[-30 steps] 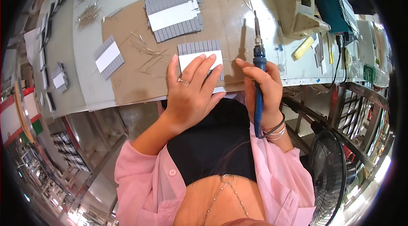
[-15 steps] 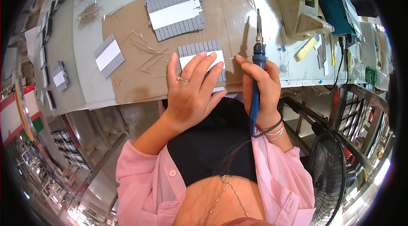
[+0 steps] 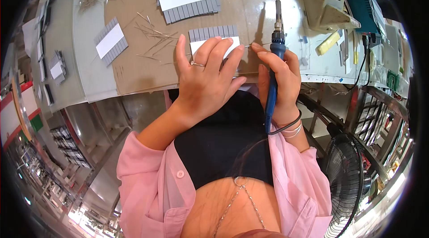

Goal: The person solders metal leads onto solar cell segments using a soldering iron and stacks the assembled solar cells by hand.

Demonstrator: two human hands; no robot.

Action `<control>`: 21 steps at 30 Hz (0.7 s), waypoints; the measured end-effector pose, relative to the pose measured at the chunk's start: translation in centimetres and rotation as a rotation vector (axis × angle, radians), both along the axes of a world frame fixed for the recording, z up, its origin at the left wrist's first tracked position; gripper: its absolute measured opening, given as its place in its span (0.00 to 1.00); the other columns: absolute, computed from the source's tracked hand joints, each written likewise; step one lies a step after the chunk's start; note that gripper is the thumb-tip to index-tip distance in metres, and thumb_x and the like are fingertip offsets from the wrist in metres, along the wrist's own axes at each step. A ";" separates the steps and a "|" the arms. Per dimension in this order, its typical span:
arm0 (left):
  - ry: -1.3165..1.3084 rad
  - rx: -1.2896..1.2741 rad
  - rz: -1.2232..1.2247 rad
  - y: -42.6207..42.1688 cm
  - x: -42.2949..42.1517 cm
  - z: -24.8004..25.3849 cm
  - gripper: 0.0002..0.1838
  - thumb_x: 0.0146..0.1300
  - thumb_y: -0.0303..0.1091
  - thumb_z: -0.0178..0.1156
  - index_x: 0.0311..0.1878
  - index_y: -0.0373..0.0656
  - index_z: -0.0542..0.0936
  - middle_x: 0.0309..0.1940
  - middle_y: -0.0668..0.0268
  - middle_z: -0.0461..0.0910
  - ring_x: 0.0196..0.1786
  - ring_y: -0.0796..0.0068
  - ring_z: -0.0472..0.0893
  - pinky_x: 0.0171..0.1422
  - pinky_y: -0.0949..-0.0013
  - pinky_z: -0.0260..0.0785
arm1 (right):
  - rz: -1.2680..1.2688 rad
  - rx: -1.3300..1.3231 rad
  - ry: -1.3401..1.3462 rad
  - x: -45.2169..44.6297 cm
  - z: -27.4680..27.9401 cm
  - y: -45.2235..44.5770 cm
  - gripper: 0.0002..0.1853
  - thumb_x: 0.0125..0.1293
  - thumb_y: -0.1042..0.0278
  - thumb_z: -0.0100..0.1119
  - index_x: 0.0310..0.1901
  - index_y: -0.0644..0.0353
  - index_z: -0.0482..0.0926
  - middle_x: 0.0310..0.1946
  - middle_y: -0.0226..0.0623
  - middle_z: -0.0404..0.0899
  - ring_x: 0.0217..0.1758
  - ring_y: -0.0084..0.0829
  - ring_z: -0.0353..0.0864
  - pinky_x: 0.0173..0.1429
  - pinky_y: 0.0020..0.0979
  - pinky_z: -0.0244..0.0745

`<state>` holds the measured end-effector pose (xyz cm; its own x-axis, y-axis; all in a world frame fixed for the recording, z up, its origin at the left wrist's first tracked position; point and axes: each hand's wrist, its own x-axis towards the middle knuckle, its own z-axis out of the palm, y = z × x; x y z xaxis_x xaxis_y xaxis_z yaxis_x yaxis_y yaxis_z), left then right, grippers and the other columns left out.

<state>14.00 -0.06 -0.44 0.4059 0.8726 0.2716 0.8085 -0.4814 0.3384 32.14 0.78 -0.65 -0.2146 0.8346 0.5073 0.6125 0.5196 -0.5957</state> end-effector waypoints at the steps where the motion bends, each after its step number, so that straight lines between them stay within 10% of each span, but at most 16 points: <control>1: 0.000 -0.001 0.003 0.0 0.0 0.0 0.34 0.47 0.40 0.73 0.61 0.50 0.75 0.58 0.66 0.69 0.64 0.64 0.68 0.72 0.35 0.40 | 0.005 0.013 -0.012 0.0 0.0 0.1 0.19 0.53 0.85 0.62 0.48 0.60 0.78 0.44 0.40 0.85 0.44 0.42 0.78 0.48 0.34 0.73; 21: 0.046 0.121 0.033 0.2 0.6 -0.7 0.33 0.43 0.49 0.73 0.55 0.52 0.77 0.57 0.68 0.71 0.61 0.66 0.69 0.66 0.32 0.49 | 0.010 0.034 -0.053 0.9 2.1 -0.2 0.21 0.55 0.76 0.68 0.52 0.63 0.79 0.34 0.39 0.84 0.32 0.38 0.78 0.39 0.32 0.73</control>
